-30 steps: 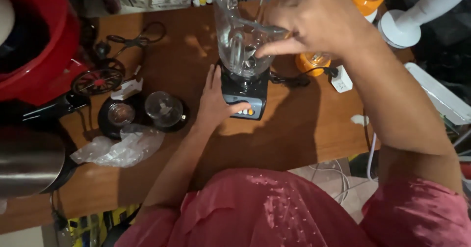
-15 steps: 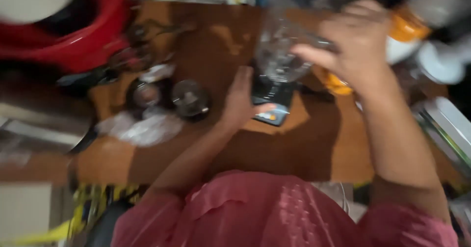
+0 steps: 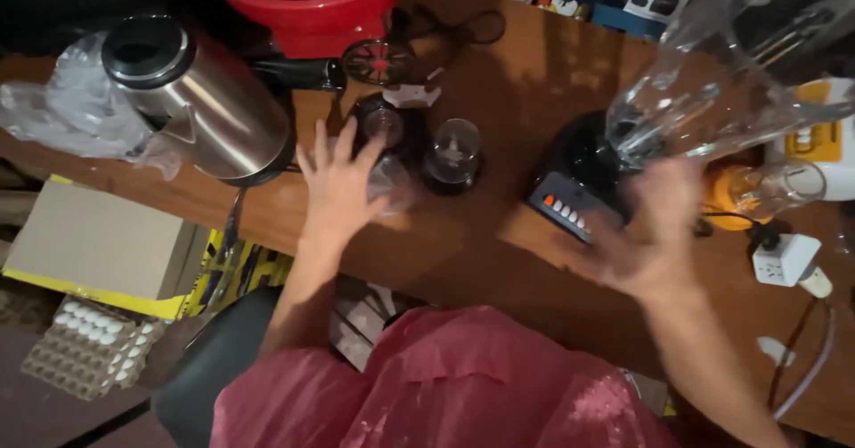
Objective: Testing the functionality and assembly of various blender models on a demonstration table
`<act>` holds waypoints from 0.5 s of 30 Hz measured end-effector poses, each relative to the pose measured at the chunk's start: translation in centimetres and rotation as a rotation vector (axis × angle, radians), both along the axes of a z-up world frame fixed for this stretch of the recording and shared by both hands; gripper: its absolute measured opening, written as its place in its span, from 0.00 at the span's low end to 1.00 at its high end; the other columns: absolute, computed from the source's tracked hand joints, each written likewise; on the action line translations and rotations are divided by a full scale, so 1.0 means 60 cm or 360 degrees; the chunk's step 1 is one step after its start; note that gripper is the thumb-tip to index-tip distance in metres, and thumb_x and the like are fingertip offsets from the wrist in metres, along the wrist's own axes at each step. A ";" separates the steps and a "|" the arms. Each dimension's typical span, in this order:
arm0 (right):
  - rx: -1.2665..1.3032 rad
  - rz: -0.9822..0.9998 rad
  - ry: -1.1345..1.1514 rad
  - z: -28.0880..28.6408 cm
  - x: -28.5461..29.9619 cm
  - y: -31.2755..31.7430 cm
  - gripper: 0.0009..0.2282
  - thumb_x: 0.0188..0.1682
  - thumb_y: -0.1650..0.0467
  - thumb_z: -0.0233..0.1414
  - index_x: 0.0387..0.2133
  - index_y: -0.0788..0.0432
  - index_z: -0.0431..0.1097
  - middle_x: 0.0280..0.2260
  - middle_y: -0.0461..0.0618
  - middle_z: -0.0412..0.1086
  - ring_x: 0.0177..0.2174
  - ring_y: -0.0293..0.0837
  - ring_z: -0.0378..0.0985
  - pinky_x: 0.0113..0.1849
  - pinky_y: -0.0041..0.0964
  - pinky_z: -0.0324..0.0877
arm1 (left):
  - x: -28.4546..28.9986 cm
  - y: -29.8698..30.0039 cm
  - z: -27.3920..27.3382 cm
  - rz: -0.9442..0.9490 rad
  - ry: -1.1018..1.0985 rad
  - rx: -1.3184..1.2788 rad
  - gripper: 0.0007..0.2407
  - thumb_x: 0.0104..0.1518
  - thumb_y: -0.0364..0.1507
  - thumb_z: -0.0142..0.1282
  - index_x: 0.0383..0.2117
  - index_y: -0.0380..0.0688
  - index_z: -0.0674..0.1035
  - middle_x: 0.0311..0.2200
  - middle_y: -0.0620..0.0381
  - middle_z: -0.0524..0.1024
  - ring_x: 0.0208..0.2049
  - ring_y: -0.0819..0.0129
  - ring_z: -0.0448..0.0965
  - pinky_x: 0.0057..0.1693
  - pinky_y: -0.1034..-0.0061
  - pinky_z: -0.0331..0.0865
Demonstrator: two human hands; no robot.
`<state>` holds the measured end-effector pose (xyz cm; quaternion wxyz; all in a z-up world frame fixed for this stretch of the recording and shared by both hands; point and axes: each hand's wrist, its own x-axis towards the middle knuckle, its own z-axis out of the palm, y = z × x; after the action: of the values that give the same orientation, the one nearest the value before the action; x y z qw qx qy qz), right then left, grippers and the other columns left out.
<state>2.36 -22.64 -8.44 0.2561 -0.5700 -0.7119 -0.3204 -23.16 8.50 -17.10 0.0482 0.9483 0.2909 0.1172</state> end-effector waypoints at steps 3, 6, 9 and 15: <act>0.0443 0.0872 0.0127 0.002 -0.057 0.142 0.09 0.33 0.67 0.68 0.23 0.56 0.79 0.37 0.75 0.59 0.25 0.63 0.67 0.23 0.61 0.68 | -0.033 -0.034 -0.032 0.0125 0.0288 -0.0112 0.35 0.36 0.53 0.71 0.57 0.65 0.78 0.70 0.49 0.60 0.70 0.30 0.49 0.62 0.25 0.49; 0.0108 0.0576 0.0395 -0.092 -0.097 0.131 0.16 0.36 0.65 0.71 0.39 0.51 0.81 0.53 0.76 0.65 0.52 0.77 0.70 0.54 0.73 0.63 | -0.056 -0.056 -0.066 0.0159 0.0220 -0.0247 0.31 0.46 0.48 0.68 0.60 0.63 0.76 0.62 0.46 0.67 0.62 0.33 0.66 0.59 0.36 0.65; -0.0265 0.0424 0.0452 -0.116 -0.128 0.151 0.26 0.49 0.73 0.60 0.63 0.52 0.65 0.65 0.59 0.55 0.65 0.51 0.57 0.64 0.55 0.57 | -0.082 -0.022 -0.235 -0.0140 -0.0117 -0.0138 0.19 0.49 0.37 0.64 0.51 0.61 0.81 0.45 0.61 0.77 0.49 0.54 0.79 0.57 0.60 0.71; -0.0624 0.0638 0.0963 -0.155 -0.176 0.181 0.24 0.50 0.65 0.59 0.62 0.46 0.67 0.70 0.67 0.41 0.65 0.64 0.53 0.61 0.57 0.58 | -0.040 -0.087 -0.075 -0.0491 -0.1076 -0.1248 0.26 0.45 0.37 0.74 0.49 0.50 0.72 0.46 0.44 0.74 0.50 0.38 0.77 0.54 0.51 0.71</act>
<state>-8.20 -11.80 -17.75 0.3978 -0.5265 -0.7490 0.0595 -25.55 3.27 -21.62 0.5062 0.8003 0.1386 0.2900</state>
